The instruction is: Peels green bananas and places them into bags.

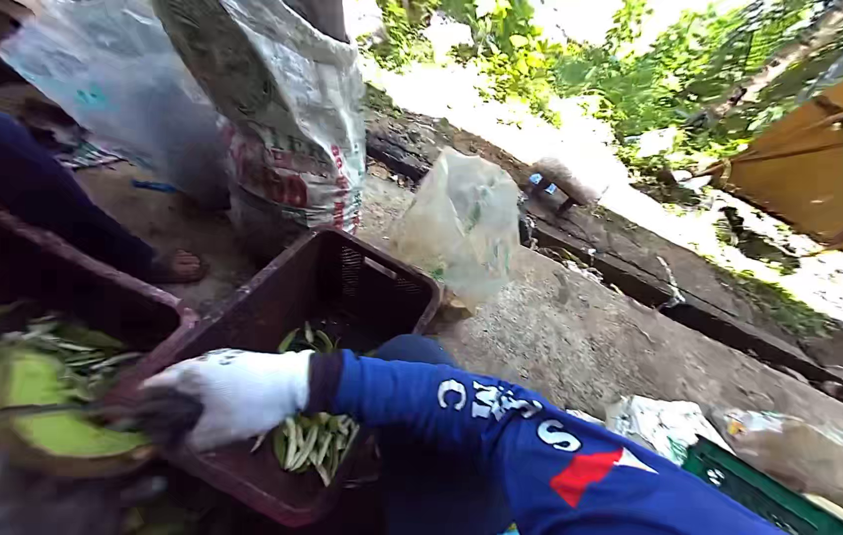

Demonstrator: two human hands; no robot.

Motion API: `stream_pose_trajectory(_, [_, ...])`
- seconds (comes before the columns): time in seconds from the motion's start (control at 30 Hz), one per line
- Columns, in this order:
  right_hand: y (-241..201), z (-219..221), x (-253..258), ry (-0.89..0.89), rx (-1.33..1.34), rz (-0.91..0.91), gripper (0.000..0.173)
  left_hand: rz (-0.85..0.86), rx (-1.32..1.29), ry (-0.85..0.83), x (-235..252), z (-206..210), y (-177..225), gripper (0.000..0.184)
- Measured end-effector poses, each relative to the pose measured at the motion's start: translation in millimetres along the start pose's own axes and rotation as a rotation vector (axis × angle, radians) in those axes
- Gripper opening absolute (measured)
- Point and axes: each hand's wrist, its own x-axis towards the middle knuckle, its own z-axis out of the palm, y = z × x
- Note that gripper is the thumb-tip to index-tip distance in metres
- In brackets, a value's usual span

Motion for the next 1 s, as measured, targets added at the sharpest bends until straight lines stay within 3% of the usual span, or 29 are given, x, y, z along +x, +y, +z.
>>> stream_pose_trajectory(0.07, [0.5, -18.3, -9.9, -0.043, 0.05, 0.048, 0.043, 0.149, 0.122, 0.209, 13.1, 1.2, -22.2, 0.044])
stream_pose_trajectory(0.13, [8.2, -25.3, -8.8, -0.037, 0.087, 0.151, 0.046, 0.14, 0.179, 0.439, 21.3, 22.4, -20.0, 0.047])
stream_pose_trajectory(0.27, [27.8, -25.9, 2.9, 0.079, 0.165, 0.332, 0.05, 0.207, 0.024, 0.494, 34.5, 21.6, -11.8, 0.051])
stream_pose_trajectory(0.37, [32.2, -21.8, 7.0, 0.241, 0.218, 0.494, 0.064, 0.212, 0.192, 0.617, 39.3, 10.1, -17.8, 0.052])
stream_pose_trajectory(0.47, [33.9, -16.5, 4.3, 0.317, 0.271, 0.497, 0.051, 0.215, 0.392, 0.73, 38.5, 7.0, -17.0, 0.059])
stream_pose_trajectory(0.57, [26.1, -6.0, 0.7, 0.232, 0.29, 0.371, 0.036, 0.223, 0.482, 0.766, 35.4, 6.7, -13.7, 0.062])
stream_pose_trajectory(0.77, [14.3, 21.0, 5.5, 0.035, 0.221, 0.325, 0.038, 0.311, 0.44, 0.723, 27.4, 14.2, -10.3, 0.062])
stream_pose_trajectory(0.9, [29.9, 34.5, 11.8, -0.169, 0.07, 0.473, 0.043, 0.426, 0.079, 0.724, 17.0, 12.7, -4.6, 0.051])
stream_pose_trajectory(1.0, [29.3, 33.2, 9.4, -0.065, 0.022, 0.389, 0.05, 0.396, -0.149, 0.639, 5.3, -8.9, 12.9, 0.05])
